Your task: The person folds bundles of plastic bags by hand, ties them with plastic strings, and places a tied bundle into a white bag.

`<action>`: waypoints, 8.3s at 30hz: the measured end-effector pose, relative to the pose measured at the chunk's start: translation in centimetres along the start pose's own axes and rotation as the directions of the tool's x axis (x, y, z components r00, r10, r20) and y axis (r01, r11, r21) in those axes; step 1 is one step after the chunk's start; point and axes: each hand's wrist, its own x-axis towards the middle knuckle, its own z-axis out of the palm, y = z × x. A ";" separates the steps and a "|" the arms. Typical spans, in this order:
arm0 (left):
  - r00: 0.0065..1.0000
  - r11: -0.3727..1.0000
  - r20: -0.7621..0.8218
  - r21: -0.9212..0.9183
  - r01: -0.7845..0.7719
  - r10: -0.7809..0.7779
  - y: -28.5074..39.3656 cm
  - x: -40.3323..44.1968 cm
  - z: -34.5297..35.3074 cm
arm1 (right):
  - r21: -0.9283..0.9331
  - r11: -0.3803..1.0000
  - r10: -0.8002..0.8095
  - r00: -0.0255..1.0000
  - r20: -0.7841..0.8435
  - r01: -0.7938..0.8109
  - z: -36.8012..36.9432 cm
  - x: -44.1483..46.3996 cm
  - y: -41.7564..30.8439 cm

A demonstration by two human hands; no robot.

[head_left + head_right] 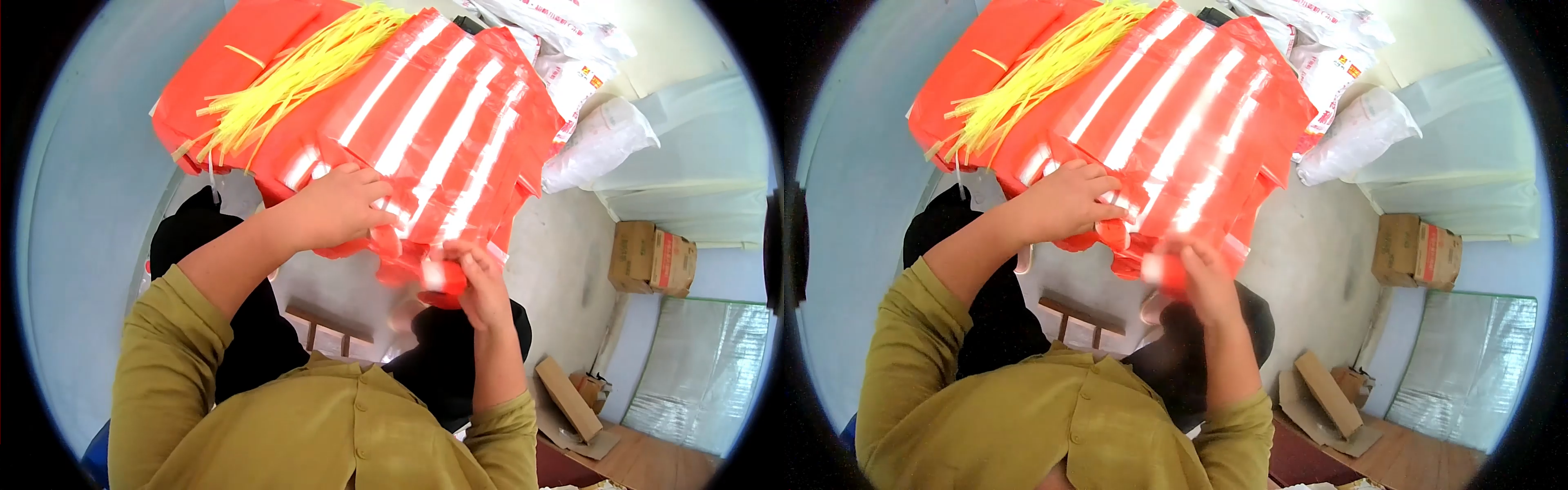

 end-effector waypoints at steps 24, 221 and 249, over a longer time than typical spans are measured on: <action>0.947 0.973 -0.298 -0.155 -0.171 0.119 -0.9 0.9 0.9 | -0.884 0.410 -0.379 0.923 0.059 0.225 4.7 10.3 1.3; 0.945 0.931 -0.066 0.162 0.327 -0.321 -1.1 8.8 0.2 | -0.990 -0.135 -0.564 0.818 0.116 0.048 -7.1 8.9 -2.4; 0.811 0.498 0.283 -0.671 0.549 -0.512 5.3 10.7 2.7 | -0.965 0.219 -0.629 0.777 -0.027 0.143 -9.1 6.3 -3.7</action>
